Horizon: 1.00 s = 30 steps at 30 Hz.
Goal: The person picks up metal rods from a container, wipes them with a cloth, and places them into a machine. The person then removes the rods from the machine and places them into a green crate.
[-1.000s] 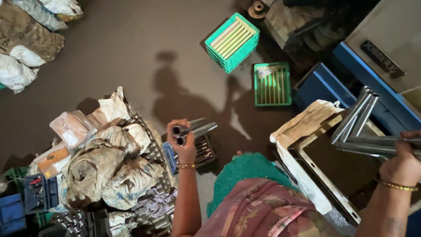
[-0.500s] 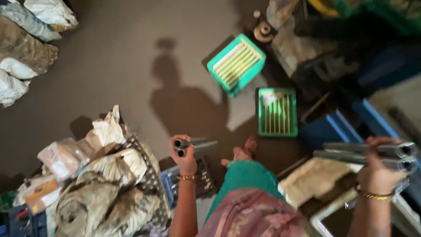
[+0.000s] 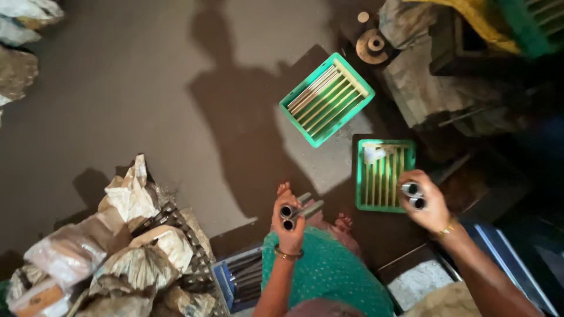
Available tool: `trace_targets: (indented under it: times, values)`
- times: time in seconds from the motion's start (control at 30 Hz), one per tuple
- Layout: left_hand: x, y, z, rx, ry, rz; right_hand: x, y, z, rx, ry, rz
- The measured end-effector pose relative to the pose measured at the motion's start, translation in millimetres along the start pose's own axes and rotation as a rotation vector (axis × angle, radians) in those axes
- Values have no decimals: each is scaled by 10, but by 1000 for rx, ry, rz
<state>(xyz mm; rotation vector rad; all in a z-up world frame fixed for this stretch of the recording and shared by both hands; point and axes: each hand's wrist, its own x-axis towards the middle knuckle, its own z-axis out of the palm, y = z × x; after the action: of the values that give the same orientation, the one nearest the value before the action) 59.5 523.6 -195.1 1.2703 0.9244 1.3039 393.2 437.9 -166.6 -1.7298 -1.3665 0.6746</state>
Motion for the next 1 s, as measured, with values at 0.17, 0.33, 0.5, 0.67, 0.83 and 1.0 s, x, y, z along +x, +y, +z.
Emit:
trace_targets:
  times: [0.17, 0.33, 0.5, 0.67, 0.83, 1.0]
  values:
    - [338, -736, -136, -13, 22, -260, 1084, 772, 943, -142, -401, -318]
    - [767, -1268, -327, 64, -5, -251, 1970, 1732, 2092, -349, -638, -483]
    - [1173, -1584, -569, 100, -46, -270, 2762, 2800, 3169, -574, -610, -624]
    - [1517, -1964, -735, 140, -85, -168, 3308, 3490, 3594, -669, -623, -436]
    - [1746, -2189, -893, 161, -174, -159, 3492, 3693, 3778, -855, -640, -431]
    - [1907, -2338, -946, 181, -247, -132, 3406, 3801, 4002, -918, -723, -440]
